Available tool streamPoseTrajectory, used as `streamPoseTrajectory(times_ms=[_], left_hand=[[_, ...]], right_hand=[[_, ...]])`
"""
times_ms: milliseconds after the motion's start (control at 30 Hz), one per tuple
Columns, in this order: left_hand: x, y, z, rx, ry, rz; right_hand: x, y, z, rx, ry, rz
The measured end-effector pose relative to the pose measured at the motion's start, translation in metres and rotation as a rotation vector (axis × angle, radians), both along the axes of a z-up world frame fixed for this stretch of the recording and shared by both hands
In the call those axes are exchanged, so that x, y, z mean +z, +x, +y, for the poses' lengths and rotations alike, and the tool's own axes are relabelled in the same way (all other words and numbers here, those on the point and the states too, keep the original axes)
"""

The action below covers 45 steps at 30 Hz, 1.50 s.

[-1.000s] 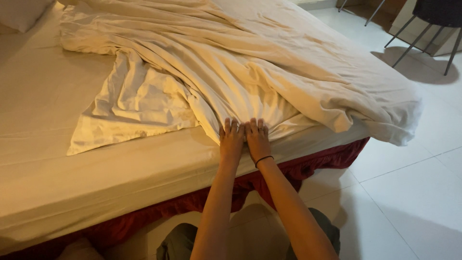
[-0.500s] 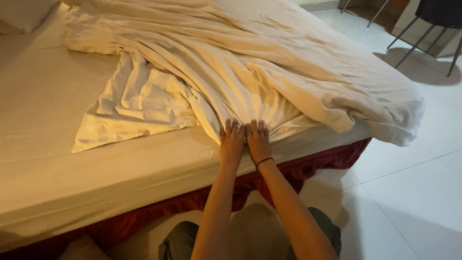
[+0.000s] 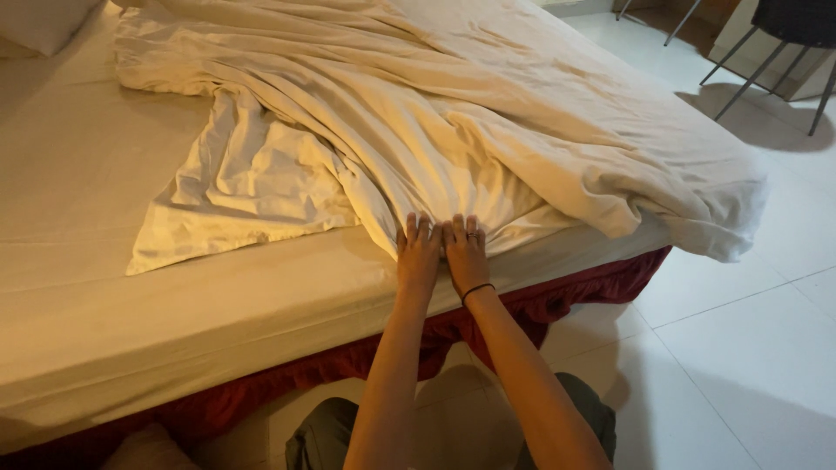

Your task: The person kneels beside a bed and folds a white bed sheet by hand. They repeatedly smooth the fabric and fold it in sections, working from one side of the bed to the other.

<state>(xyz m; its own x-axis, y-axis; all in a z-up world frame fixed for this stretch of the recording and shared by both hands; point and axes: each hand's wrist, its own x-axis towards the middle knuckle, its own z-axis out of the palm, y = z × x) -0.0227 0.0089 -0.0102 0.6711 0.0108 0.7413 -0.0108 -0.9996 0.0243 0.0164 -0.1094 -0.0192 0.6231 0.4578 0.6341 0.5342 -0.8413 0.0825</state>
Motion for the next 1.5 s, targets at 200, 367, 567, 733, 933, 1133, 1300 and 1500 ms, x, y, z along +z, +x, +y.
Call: streamPoseTrajectory(times_ms=[200,367,567,733,933,1133,1300,1500], left_hand=[[0.006,-0.005,-0.002,0.016,0.018,0.040],[0.006,-0.004,-0.001,0.013,0.005,0.052],[0.009,-0.009,-0.002,0.009,-0.018,0.039],[0.006,-0.007,-0.001,-0.009,-0.028,0.023],[-0.001,-0.006,-0.001,0.024,0.018,0.018],[0.003,-0.008,-0.001,0.015,-0.006,0.045],[-0.002,-0.006,-0.001,0.032,0.001,0.015],[0.000,-0.007,-0.001,0.040,0.011,0.024]], right_hand=[[0.003,-0.002,0.000,0.004,0.001,0.012],[-0.006,0.003,0.000,-0.013,-0.018,-0.003],[0.001,-0.005,-0.001,0.018,0.006,-0.003],[0.007,-0.011,-0.001,-0.009,-0.015,0.020],[0.001,-0.009,0.000,0.003,0.009,-0.014],[0.000,-0.009,0.001,-0.049,-0.080,0.014],[0.002,-0.012,0.000,-0.047,-0.063,-0.008],[0.007,-0.011,-0.005,0.040,0.004,-0.006]])
